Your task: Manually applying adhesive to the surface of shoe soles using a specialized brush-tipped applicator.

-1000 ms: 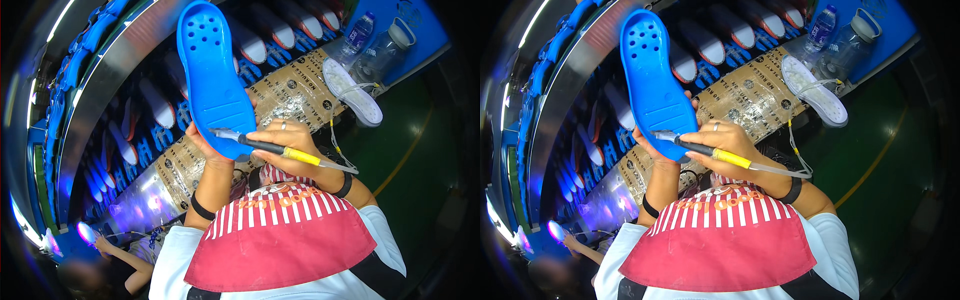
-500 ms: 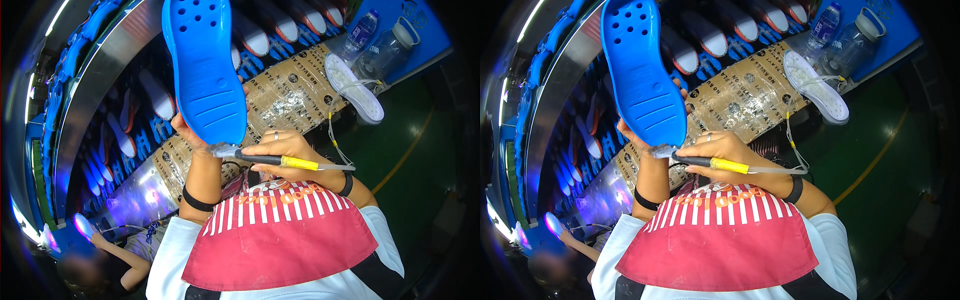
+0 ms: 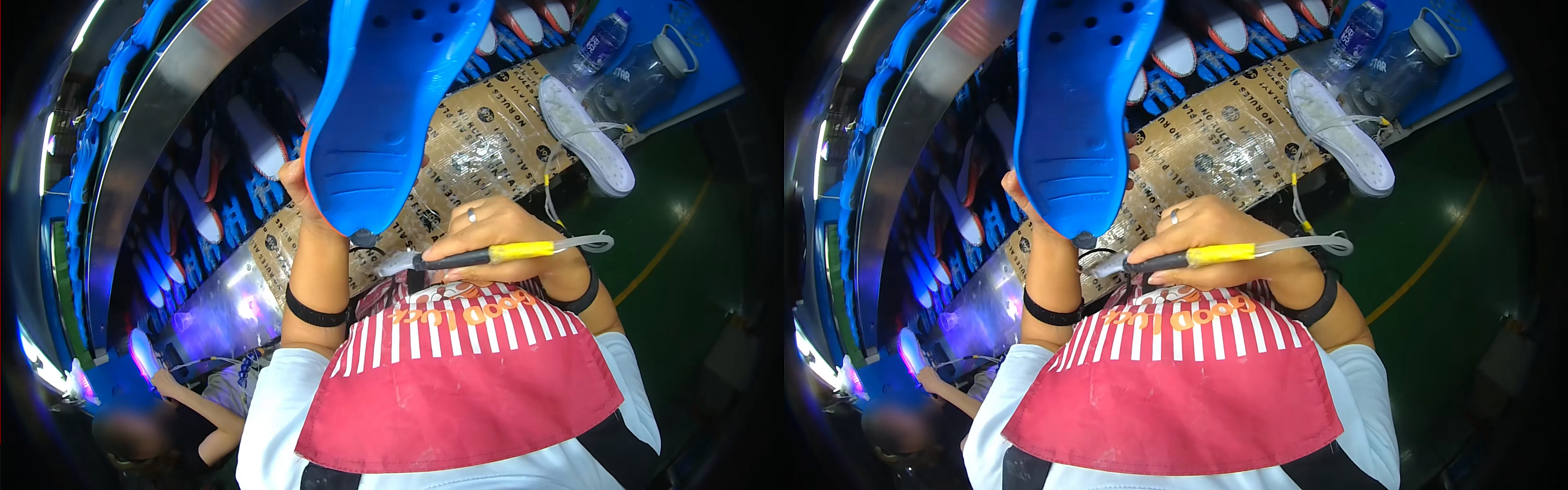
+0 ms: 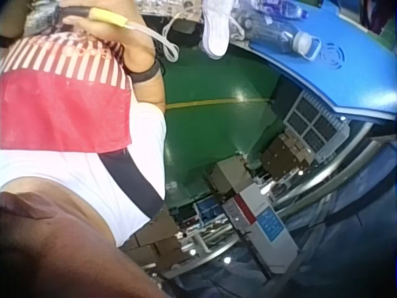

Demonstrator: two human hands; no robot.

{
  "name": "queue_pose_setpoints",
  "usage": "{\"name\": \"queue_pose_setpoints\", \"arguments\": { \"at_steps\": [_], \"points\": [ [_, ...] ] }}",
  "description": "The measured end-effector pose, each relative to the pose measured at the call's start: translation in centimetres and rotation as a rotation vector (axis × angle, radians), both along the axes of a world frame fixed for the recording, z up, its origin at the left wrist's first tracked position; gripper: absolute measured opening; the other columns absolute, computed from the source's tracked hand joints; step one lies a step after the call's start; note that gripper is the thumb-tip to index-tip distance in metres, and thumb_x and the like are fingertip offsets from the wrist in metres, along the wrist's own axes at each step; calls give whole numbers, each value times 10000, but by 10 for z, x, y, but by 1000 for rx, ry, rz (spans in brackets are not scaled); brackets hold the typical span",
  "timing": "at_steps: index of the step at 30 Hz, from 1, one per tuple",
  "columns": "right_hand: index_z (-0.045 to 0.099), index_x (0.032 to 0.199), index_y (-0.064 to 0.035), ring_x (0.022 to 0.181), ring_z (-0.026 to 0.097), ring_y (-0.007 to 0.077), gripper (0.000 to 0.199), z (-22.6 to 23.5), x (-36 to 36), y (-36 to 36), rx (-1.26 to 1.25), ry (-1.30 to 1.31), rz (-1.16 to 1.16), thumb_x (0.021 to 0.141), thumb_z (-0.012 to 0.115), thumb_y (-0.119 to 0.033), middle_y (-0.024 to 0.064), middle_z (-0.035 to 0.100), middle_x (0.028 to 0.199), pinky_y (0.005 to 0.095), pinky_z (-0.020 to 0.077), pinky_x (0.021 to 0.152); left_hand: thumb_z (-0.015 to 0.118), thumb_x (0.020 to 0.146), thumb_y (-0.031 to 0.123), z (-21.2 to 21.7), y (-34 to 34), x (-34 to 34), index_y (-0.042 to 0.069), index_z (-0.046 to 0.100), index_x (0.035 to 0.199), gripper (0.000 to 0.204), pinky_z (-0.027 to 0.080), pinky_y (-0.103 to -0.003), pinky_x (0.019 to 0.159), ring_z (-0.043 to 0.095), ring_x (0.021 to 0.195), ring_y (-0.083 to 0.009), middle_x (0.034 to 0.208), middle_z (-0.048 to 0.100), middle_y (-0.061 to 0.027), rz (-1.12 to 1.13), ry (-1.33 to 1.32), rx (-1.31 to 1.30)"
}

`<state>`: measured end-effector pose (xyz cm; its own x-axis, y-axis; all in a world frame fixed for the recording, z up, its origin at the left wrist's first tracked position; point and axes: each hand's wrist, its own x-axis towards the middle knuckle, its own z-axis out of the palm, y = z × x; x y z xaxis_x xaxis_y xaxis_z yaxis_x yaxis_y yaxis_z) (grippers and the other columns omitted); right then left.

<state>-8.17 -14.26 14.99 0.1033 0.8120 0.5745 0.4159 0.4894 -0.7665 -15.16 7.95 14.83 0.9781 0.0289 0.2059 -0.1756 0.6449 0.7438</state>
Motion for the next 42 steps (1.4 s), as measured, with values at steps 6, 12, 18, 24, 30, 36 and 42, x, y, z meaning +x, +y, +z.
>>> {"name": "queue_pose_setpoints", "arguments": {
  "at_steps": [6, 12, 18, 24, 30, 36, 42],
  "points": [
    [680, 952, -6, 614, 587, 208, 281, 6, -6, 9, 71, -86, -170, 685, 757, -54, 78, 637, 709, 297, 458, 573, 430, 816, 493, -6, 11, 4, 15, 387, 1348, 717, 454, -478, 929, 561, 1081, -351, 1278, 498, -220, -24, 243, -69],
    [696, 958, -87, 639, 587, 215, 282, 6, -4, 2, 33, -20, -71, 684, 760, -94, 52, 616, 683, 311, 481, 620, 459, 861, 424, 2, 8, 3, 10, 508, 1254, 572, 533, -373, 806, 650, 908, -269, 1078, 633, -190, -167, 503, -44],
    [697, 968, -85, 623, 582, 203, 308, -4, -7, 9, 36, -182, -202, 668, 763, -64, 51, 618, 679, 296, 472, 591, 478, 866, 431, 17, 6, 13, 28, 526, 1247, 556, 539, -381, 790, 654, 900, -257, 1083, 636, -176, -279, 702, 24],
    [702, 953, -90, 572, 561, 194, 294, -2, -5, 1, 54, -93, -231, 667, 770, -101, 49, 631, 675, 279, 455, 548, 504, 861, 431, 30, 9, 9, 51, 564, 1217, 525, 544, -377, 768, 658, 887, -243, 1059, 649, -160, -320, 817, 83],
    [694, 955, -100, 594, 550, 179, 298, -20, -9, -1, -43, -205, -176, 664, 749, -72, 28, 573, 626, 278, 444, 547, 543, 844, 417, 28, 22, 7, 49, 592, 1178, 500, 543, -366, 760, 667, 846, -243, 1024, 663, -153, -252, 939, 176],
    [692, 974, -97, 611, 565, 181, 274, -21, -13, -1, -1, -218, -337, 704, 690, -54, 41, 587, 643, 278, 454, 554, 563, 823, 422, 27, 34, 1, 52, 590, 1184, 518, 540, -361, 770, 666, 863, -247, 1037, 658, -159, -235, 926, 201],
    [693, 943, -42, 540, 553, 205, 287, -16, -15, -1, 8, 9, -259, 687, 770, -146, 82, 624, 649, 287, 441, 521, 574, 800, 457, 18, 31, -12, 37, 546, 1229, 601, 532, -405, 807, 651, 919, -287, 1087, 631, -191, -174, 878, 143]
  ]
}}
